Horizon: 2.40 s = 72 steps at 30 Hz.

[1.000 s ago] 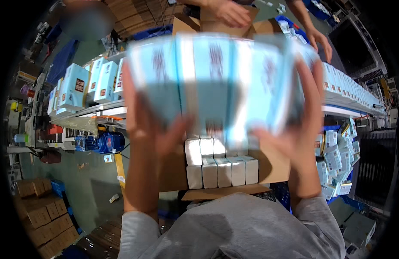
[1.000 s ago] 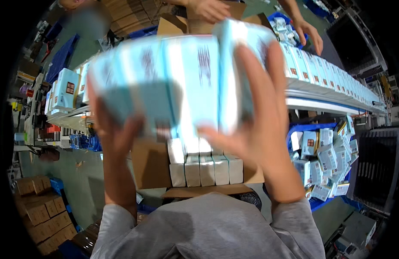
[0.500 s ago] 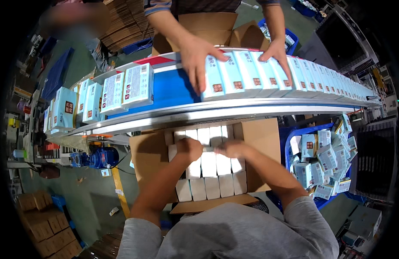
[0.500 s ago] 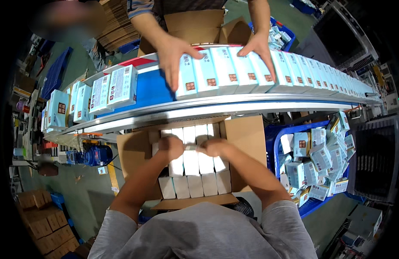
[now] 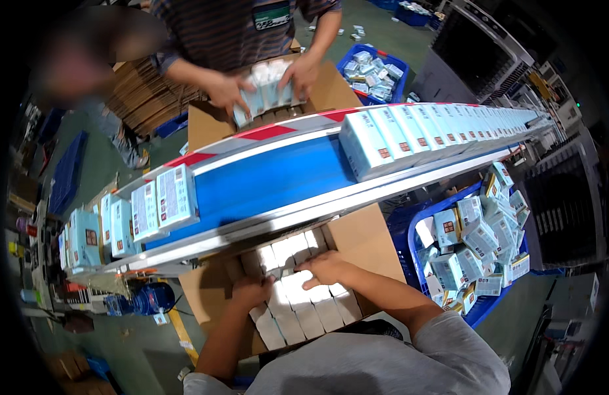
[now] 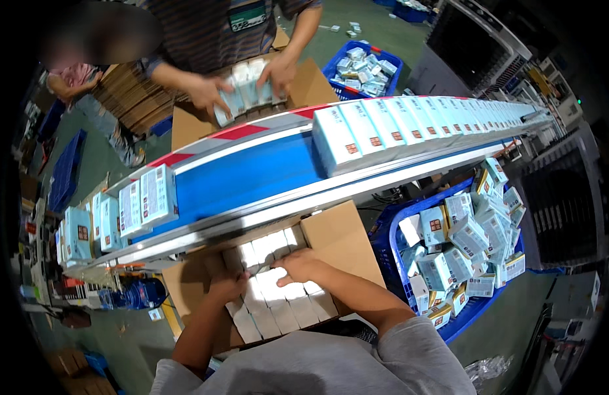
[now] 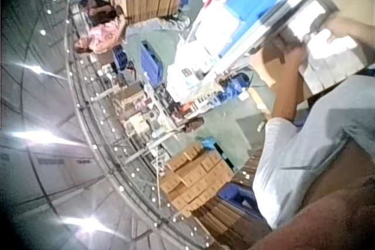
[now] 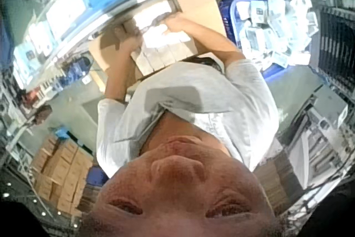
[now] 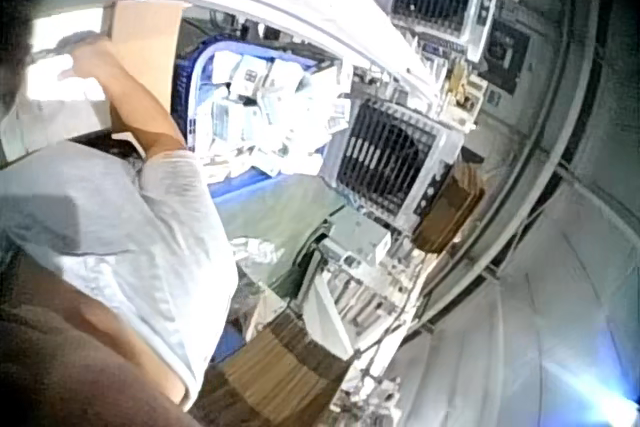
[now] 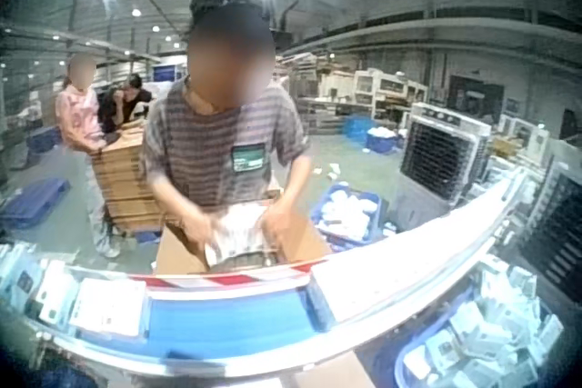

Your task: The person assembles a cardboard box and fills it with smaller white-and-blue packages from a conveyor belt, arranging them in multiple layers.

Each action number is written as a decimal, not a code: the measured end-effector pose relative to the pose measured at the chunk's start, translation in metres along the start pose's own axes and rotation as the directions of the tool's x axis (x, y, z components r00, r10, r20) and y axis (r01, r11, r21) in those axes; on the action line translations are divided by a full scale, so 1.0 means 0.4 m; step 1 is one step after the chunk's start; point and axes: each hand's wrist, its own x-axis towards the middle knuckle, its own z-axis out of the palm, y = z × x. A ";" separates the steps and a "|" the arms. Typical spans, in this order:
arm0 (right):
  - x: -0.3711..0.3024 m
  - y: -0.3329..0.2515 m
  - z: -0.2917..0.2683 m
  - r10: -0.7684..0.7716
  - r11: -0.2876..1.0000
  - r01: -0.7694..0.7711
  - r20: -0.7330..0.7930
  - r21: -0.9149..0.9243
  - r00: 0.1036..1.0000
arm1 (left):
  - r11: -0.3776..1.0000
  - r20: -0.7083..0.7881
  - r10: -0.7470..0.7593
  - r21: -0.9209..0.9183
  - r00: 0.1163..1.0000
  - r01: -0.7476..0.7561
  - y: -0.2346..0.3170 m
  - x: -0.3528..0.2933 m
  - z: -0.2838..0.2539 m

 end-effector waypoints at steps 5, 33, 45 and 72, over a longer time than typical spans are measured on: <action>0.002 -0.011 0.008 -0.001 1.000 0.001 -0.078 0.000 0.997 | 0.985 0.056 0.160 0.051 0.986 -0.163 0.030 -0.034 -0.040; -0.160 0.059 0.112 -0.086 0.993 0.117 -0.774 -0.016 0.627 | 0.968 -0.699 -0.078 0.117 0.711 0.221 0.008 -0.012 -0.541; -0.154 0.064 0.103 -0.066 0.993 0.114 -0.753 0.013 0.654 | 0.994 -0.763 -0.087 -0.026 0.641 0.104 -0.017 0.007 -0.527; -0.415 0.377 -0.468 0.191 0.895 -0.432 -0.970 0.108 0.153 | 0.839 -0.819 0.302 -0.015 0.488 -0.544 0.245 0.004 -0.489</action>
